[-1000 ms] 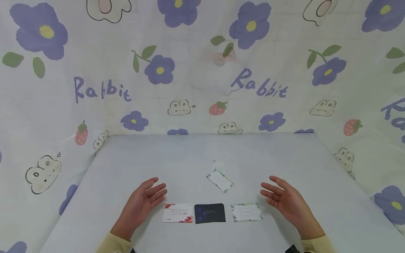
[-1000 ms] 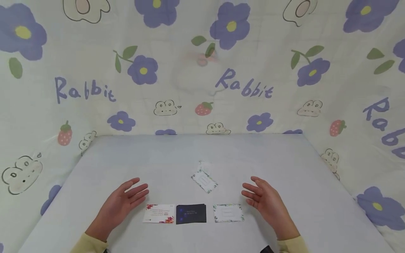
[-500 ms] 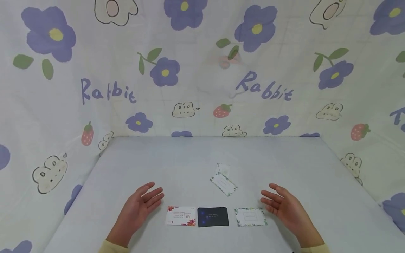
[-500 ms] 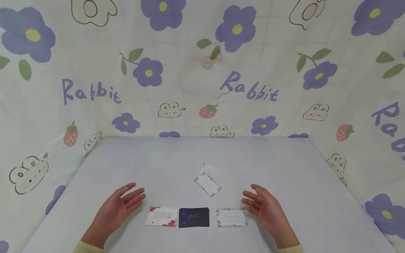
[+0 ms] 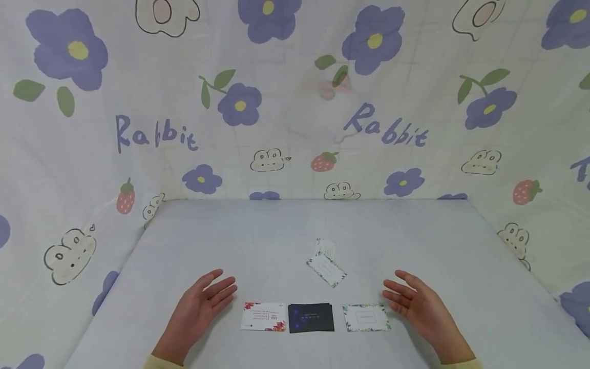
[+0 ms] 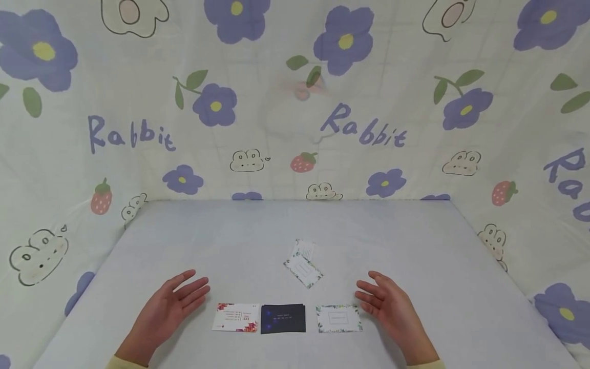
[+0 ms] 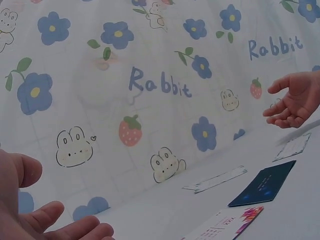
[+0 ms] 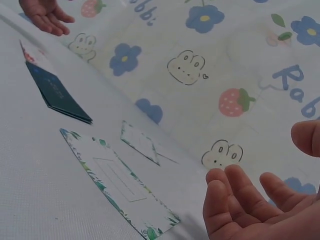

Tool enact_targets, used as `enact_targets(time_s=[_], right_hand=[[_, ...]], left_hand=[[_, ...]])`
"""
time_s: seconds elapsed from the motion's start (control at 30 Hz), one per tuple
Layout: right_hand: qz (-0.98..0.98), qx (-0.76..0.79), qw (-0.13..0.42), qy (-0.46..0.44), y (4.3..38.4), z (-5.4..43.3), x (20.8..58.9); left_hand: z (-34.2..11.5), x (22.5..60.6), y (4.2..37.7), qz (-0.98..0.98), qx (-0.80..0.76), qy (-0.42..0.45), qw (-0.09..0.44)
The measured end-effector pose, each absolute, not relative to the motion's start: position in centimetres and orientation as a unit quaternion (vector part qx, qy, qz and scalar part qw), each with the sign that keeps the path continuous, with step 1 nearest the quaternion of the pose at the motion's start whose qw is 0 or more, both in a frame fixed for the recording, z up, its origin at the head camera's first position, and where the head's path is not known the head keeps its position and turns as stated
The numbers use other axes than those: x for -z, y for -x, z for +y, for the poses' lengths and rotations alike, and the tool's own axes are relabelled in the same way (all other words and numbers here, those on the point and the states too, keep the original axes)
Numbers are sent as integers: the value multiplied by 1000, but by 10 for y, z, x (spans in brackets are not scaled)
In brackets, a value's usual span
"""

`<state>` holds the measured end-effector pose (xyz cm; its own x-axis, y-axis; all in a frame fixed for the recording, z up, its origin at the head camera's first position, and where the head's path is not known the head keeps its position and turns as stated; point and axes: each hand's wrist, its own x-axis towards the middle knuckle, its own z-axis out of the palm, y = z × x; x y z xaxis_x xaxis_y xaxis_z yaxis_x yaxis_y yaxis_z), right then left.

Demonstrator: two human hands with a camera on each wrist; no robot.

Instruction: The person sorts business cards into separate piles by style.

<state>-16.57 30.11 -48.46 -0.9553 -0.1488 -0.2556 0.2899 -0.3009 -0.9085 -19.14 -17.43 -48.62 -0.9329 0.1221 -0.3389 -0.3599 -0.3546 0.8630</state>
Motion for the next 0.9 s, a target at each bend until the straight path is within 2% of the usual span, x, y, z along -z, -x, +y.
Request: enact_targets(time_s=[0.2,0.7,0.9], right_hand=[[583,798,123,-94,166,298,485],[570,807,131,-81,165,299,487],[553,816,136,-98,170,294,482]], left_hand=[[-173,489,193,552,-813,113,144],[-171,492,192,556,-808,121,152],[-169,486,203,552,-813,96,160]])
